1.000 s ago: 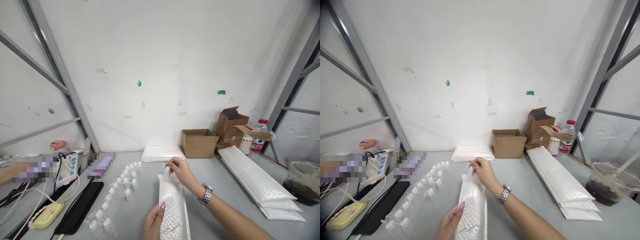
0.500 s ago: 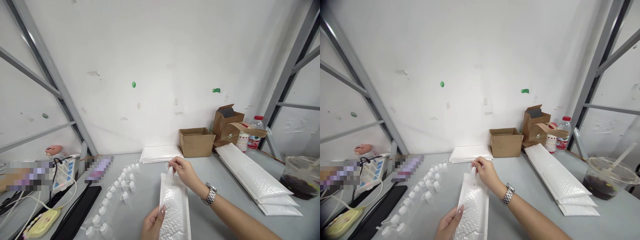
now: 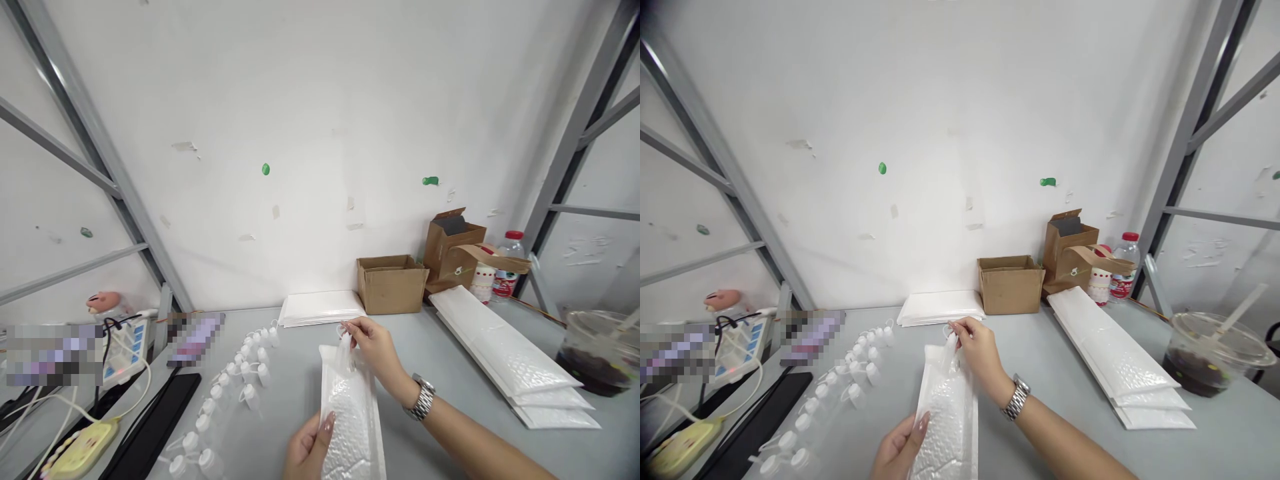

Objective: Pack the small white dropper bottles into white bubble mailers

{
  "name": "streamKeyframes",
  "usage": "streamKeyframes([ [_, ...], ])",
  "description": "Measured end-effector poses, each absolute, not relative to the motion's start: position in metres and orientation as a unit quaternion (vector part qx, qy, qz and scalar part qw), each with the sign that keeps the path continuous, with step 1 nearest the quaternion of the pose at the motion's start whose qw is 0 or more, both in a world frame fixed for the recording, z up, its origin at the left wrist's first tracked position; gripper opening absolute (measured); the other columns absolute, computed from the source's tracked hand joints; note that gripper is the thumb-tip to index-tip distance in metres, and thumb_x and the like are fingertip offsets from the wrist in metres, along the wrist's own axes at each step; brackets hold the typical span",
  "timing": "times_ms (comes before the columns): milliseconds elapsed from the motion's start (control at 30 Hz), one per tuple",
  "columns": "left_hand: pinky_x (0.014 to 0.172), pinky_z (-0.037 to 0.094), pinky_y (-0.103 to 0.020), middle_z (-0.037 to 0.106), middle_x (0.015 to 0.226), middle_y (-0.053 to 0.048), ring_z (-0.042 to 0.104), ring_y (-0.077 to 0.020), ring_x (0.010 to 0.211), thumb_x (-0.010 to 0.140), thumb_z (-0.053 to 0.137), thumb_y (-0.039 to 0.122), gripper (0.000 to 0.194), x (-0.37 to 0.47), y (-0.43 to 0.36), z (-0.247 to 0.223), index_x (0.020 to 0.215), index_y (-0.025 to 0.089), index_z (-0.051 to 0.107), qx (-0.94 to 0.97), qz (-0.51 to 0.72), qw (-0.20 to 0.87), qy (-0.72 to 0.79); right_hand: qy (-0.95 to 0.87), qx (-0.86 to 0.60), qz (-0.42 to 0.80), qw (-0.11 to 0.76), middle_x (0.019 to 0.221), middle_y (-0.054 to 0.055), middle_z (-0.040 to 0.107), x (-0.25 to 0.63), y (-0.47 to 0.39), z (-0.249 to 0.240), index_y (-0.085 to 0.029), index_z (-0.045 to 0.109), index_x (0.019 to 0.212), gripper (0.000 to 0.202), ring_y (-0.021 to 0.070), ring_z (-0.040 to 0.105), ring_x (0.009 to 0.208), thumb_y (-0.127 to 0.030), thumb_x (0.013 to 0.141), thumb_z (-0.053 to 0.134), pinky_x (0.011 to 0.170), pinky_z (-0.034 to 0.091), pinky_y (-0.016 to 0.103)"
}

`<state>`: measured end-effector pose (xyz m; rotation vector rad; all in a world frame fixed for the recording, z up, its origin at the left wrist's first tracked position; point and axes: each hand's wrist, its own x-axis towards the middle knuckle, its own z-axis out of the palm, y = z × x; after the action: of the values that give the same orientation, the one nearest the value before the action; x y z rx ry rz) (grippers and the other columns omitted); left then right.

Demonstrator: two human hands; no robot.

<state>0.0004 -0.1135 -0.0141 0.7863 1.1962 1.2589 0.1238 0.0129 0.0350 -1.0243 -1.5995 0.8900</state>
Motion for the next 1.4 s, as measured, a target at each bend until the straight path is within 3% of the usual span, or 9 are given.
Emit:
streamKeyframes([
  [167,0.069,0.046,-0.031,0.071,0.077,-0.008,0.062,-0.0255,0.078,0.057,0.063,0.063,0.060,-0.001,-0.112,-0.016,0.089,0.013,0.070,0.330,0.538,0.579,0.516,-0.682,-0.405,0.319,0.519,0.058,-0.001,0.058,0.126,0.007,0.043,-0.020,0.058,0.069,0.028,0.0152,0.055,0.061,-0.041,0.083,0.047,0.063,0.041,0.025],
  [633,0.082,0.046,-0.037,0.072,0.079,-0.009,0.063,-0.0291,0.087,0.052,0.067,0.061,0.058,0.003,-0.110,-0.019,0.087,0.014,0.071,0.283,0.579,0.568,0.512,-0.800,-0.341,0.391,0.303,0.052,-0.001,0.057,0.129,-0.002,0.038,-0.019,0.060,0.055,0.037,0.0129,0.051,0.052,-0.040,0.083,0.047,0.056,0.040,0.025],
  [733,0.084,0.046,-0.038,0.072,0.085,-0.010,0.062,-0.0302,0.091,0.053,0.067,0.061,0.059,-0.001,-0.109,-0.012,0.088,0.014,0.070,0.261,0.587,0.554,0.529,-0.828,-0.317,0.302,0.351,0.071,0.003,0.063,0.131,-0.014,0.040,-0.022,0.065,0.063,0.033,0.0191,0.056,0.077,-0.044,0.082,0.050,0.079,0.042,0.034],
  [800,0.088,0.045,-0.037,0.071,0.092,-0.010,0.060,-0.0301,0.098,0.055,0.068,0.059,0.057,-0.006,-0.107,-0.002,0.091,0.015,0.069,0.236,0.606,0.531,0.543,-0.799,-0.343,0.261,0.421,0.103,0.006,0.060,0.136,-0.017,0.043,-0.026,0.066,0.090,0.025,0.0240,0.050,0.103,-0.045,0.078,0.055,0.095,0.034,0.042],
  [867,0.091,0.043,-0.035,0.068,0.103,-0.009,0.056,-0.0286,0.106,0.059,0.067,0.056,0.055,-0.012,-0.104,0.010,0.099,0.018,0.065,0.202,0.634,0.494,0.560,-0.736,-0.383,0.286,0.479,0.122,0.007,0.049,0.142,-0.019,0.047,-0.029,0.055,0.114,0.041,0.0243,0.041,0.116,-0.047,0.077,0.055,0.101,0.029,0.043],
  [1033,0.096,0.039,-0.036,0.054,0.125,-0.009,0.043,-0.0275,0.121,0.070,0.051,0.062,0.070,-0.003,-0.088,0.038,0.126,0.021,0.043,0.240,0.686,0.415,0.548,-0.639,-0.316,0.560,0.422,0.121,0.008,0.052,0.140,-0.036,0.051,-0.027,0.044,0.125,0.048,0.0198,0.048,0.113,-0.053,0.086,0.033,0.096,0.039,0.038],
  [1200,0.101,0.032,-0.031,0.028,0.143,-0.012,0.029,-0.0268,0.129,0.068,0.054,0.062,0.088,0.018,-0.078,0.031,0.137,0.019,0.020,0.472,0.665,0.368,0.447,-0.619,-0.272,0.573,0.463,0.124,0.007,0.052,0.131,-0.051,0.042,-0.027,0.044,0.124,0.049,0.0209,0.047,0.113,-0.053,0.083,0.043,0.097,0.038,0.036],
  [1333,0.094,0.039,-0.033,0.043,0.133,-0.015,0.039,-0.0311,0.122,0.048,0.073,0.056,0.104,0.019,-0.082,0.009,0.132,0.016,0.029,0.451,0.619,0.433,0.474,-0.594,-0.277,0.570,0.496,0.112,0.008,0.060,0.135,-0.045,0.041,-0.023,0.053,0.114,0.047,0.0235,0.054,0.103,-0.052,0.077,0.053,0.089,0.043,0.037],
  [1400,0.089,0.043,-0.036,0.055,0.120,-0.016,0.049,-0.0325,0.112,0.045,0.077,0.049,0.092,0.017,-0.086,0.007,0.122,0.013,0.044,0.430,0.571,0.467,0.520,-0.584,-0.288,0.572,0.499,0.105,0.007,0.063,0.140,-0.039,0.048,-0.022,0.056,0.110,0.044,0.0228,0.057,0.097,-0.049,0.075,0.057,0.084,0.046,0.036],
])
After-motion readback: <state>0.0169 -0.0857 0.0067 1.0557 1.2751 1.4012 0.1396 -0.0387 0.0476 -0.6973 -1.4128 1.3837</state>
